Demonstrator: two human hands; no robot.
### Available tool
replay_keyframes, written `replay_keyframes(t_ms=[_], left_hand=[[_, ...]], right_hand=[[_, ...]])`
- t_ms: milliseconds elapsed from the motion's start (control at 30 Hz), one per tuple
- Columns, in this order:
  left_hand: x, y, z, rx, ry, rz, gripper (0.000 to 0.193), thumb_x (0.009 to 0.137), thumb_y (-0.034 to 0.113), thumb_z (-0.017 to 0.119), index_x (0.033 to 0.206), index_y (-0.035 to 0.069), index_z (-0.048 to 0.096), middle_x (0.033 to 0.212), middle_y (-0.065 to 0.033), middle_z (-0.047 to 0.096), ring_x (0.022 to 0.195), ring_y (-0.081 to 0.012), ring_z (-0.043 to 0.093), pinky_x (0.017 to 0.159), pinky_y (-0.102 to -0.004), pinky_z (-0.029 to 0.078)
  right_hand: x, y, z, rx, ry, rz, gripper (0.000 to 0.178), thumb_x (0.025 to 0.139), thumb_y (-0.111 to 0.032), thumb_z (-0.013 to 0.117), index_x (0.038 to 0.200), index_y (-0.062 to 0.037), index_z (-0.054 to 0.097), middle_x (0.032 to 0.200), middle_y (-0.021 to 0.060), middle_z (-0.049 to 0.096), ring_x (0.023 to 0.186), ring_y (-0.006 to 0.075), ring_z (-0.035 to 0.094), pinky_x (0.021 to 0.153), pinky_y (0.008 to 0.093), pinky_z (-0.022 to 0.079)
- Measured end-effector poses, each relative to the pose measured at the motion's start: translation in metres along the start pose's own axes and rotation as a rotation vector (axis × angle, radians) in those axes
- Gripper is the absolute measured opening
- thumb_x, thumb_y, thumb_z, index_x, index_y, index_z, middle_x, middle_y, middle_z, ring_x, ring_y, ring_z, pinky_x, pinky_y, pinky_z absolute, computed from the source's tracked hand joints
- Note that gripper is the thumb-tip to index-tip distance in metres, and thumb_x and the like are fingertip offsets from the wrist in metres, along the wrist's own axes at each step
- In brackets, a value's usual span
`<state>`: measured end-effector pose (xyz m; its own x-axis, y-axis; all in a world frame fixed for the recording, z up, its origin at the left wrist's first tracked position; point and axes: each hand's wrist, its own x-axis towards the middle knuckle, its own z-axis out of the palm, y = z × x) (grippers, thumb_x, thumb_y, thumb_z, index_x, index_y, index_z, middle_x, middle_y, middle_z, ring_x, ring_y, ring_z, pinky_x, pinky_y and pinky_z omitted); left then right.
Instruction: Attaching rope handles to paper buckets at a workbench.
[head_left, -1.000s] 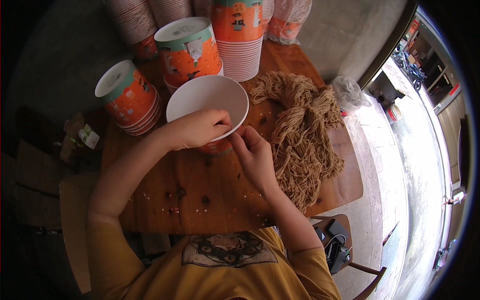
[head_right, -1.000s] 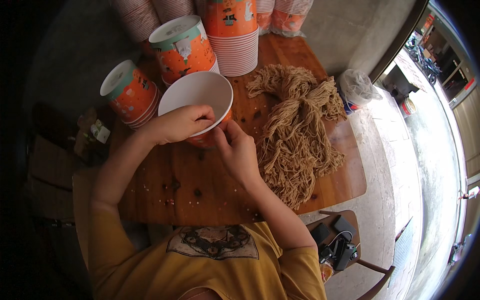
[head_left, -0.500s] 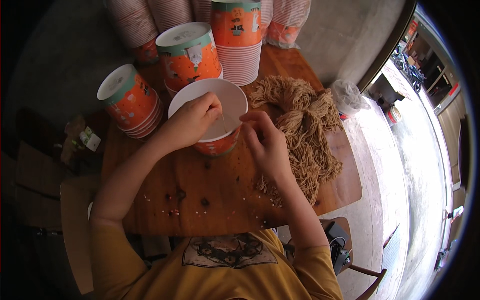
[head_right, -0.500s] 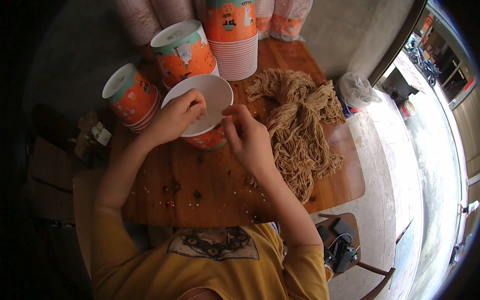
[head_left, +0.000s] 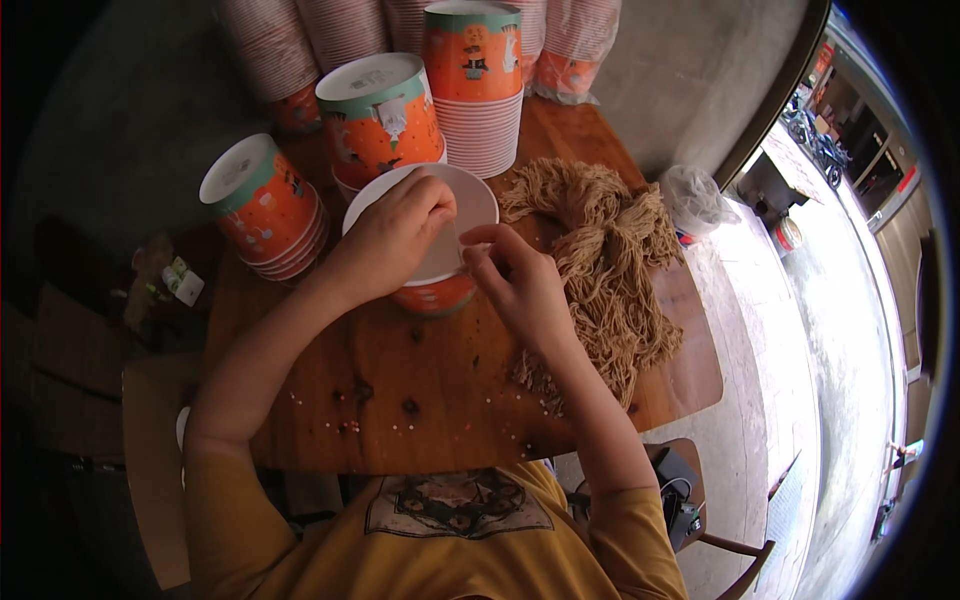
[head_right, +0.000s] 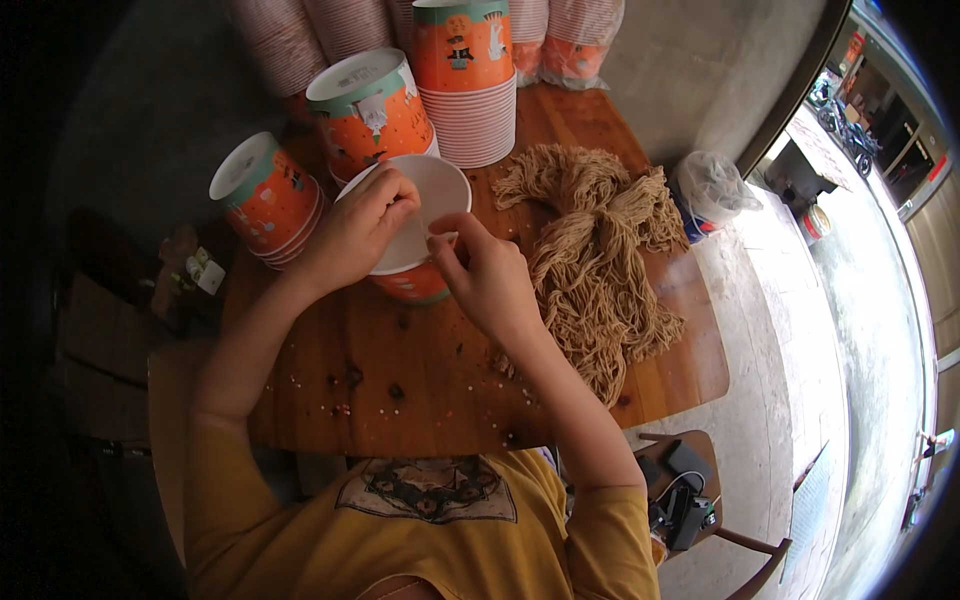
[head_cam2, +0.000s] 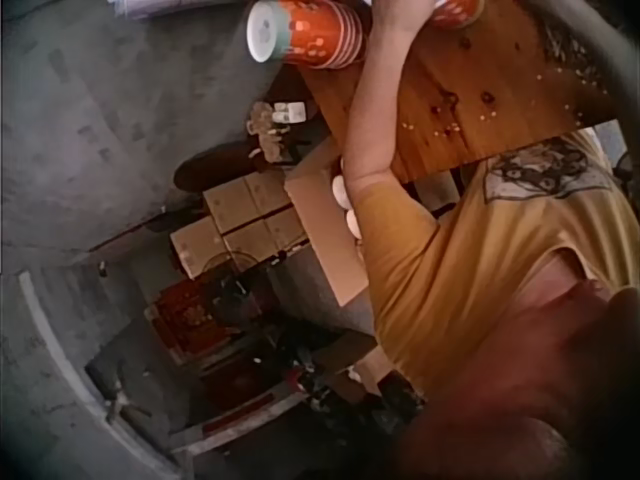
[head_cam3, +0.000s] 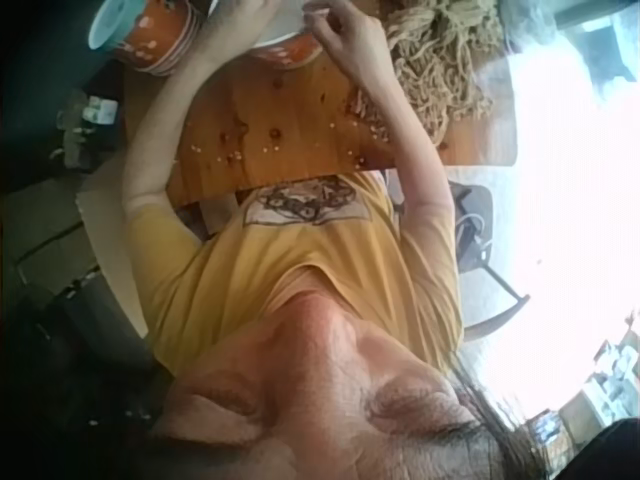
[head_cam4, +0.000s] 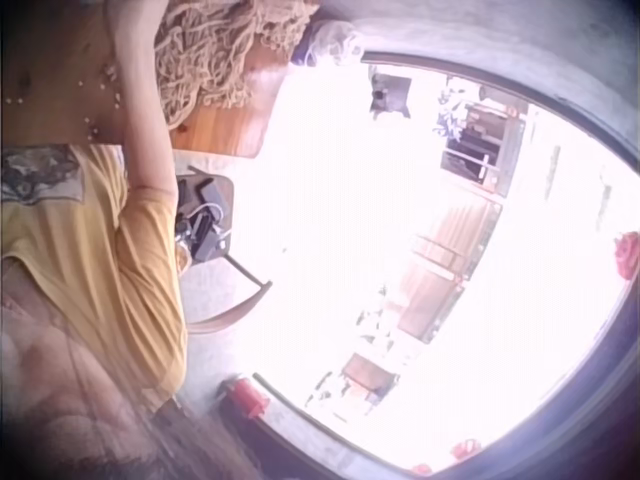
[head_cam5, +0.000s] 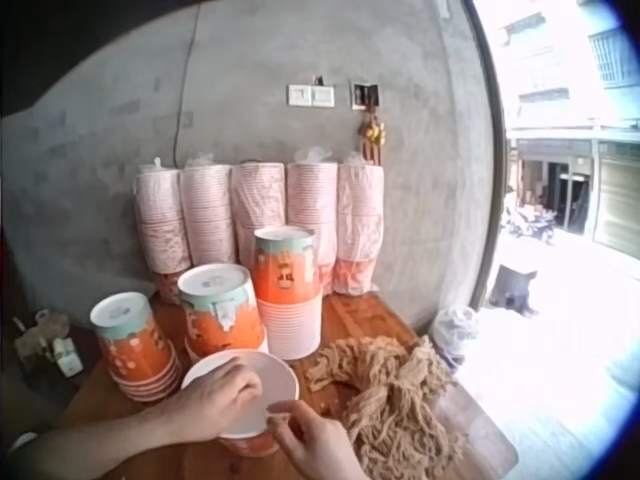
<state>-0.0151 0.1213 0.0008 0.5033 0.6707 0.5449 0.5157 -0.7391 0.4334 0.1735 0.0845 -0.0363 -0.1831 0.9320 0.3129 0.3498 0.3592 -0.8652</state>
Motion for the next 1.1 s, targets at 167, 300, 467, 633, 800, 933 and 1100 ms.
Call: replay_keyframes(t_ms=[167, 300, 467, 633, 800, 933, 1100], left_hand=[[0.002, 0.005, 0.001, -0.003, -0.01, -0.006, 0.005, 0.095, 0.005, 0.053, 0.096, 0.002, 0.049, 0.091, -0.0113, 0.051, 0.085, -0.0269, 0.056, 0.076, -0.0348, 0.046], [-0.003, -0.001, 0.002, -0.322, -0.092, -0.168, 0.008, 0.096, 0.005, 0.053, 0.103, 0.003, 0.051, 0.099, -0.0046, 0.056, 0.09, -0.0136, 0.057, 0.08, -0.0282, 0.047], [-0.005, 0.007, 0.0, -0.395, -0.332, -0.321, 0.014, 0.093, 0.006, 0.059, 0.106, 0.003, 0.053, 0.097, -0.0021, 0.059, 0.09, -0.008, 0.057, 0.079, -0.0244, 0.047], [-0.008, 0.0, 0.003, -0.296, -0.222, -0.266, 0.012, 0.089, 0.009, 0.063, 0.094, 0.002, 0.054, 0.083, -0.0087, 0.063, 0.076, -0.0178, 0.063, 0.07, -0.0322, 0.05], [-0.011, 0.0, 0.005, -0.089, -0.158, -0.138, 0.013, 0.085, 0.004, 0.06, 0.092, 0.003, 0.049, 0.083, -0.0079, 0.058, 0.074, -0.0222, 0.06, 0.067, -0.034, 0.049], [-0.01, -0.006, 0.002, 0.199, -0.003, 0.008, 0.019, 0.08, 0.002, 0.059, 0.095, 0.004, 0.047, 0.087, -0.0108, 0.054, 0.076, -0.0331, 0.059, 0.068, -0.0413, 0.049], [-0.008, 0.01, -0.007, -0.082, -0.079, 0.022, 0.022, 0.083, -0.003, 0.058, 0.101, 0.004, 0.049, 0.109, -0.006, 0.056, 0.088, -0.0202, 0.061, 0.069, -0.0323, 0.051]], right_hand=[[0.006, 0.011, 0.0, 0.109, -0.066, 0.086, 0.021, 0.09, -0.02, 0.064, 0.095, 0.0001, 0.066, 0.074, 0.0132, 0.067, 0.064, 0.0169, 0.064, 0.064, 0.0313, 0.05], [0.008, 0.013, 0.001, 0.223, -0.129, 0.188, 0.021, 0.092, -0.021, 0.063, 0.095, 0.0002, 0.067, 0.073, 0.002, 0.062, 0.067, 0.0058, 0.053, 0.063, 0.0245, 0.044], [0.009, 0.013, -0.001, 0.277, -0.113, 0.154, 0.021, 0.095, -0.021, 0.061, 0.094, -0.0006, 0.067, 0.073, -0.0066, 0.056, 0.066, 0.0012, 0.045, 0.059, 0.0195, 0.038], [0.012, 0.007, -0.007, 0.159, -0.207, 0.232, 0.026, 0.094, -0.022, 0.06, 0.097, 0.0031, 0.066, 0.073, 0.0075, 0.066, 0.068, 0.0091, 0.057, 0.065, 0.0293, 0.048], [0.011, 0.011, -0.007, 0.148, -0.198, 0.13, 0.026, 0.093, -0.022, 0.061, 0.099, 0.0024, 0.066, 0.073, 0.0084, 0.065, 0.067, 0.0102, 0.057, 0.067, 0.0298, 0.048], [0.012, 0.013, -0.01, 0.117, -0.234, 0.109, 0.024, 0.092, -0.022, 0.062, 0.099, 0.0006, 0.066, 0.073, 0.0091, 0.065, 0.067, 0.0107, 0.058, 0.068, 0.03, 0.048], [0.012, 0.014, -0.008, 0.119, -0.23, 0.122, 0.024, 0.092, -0.023, 0.061, 0.098, 0.0001, 0.066, 0.073, 0.0097, 0.065, 0.068, 0.0113, 0.06, 0.068, 0.0306, 0.048]])
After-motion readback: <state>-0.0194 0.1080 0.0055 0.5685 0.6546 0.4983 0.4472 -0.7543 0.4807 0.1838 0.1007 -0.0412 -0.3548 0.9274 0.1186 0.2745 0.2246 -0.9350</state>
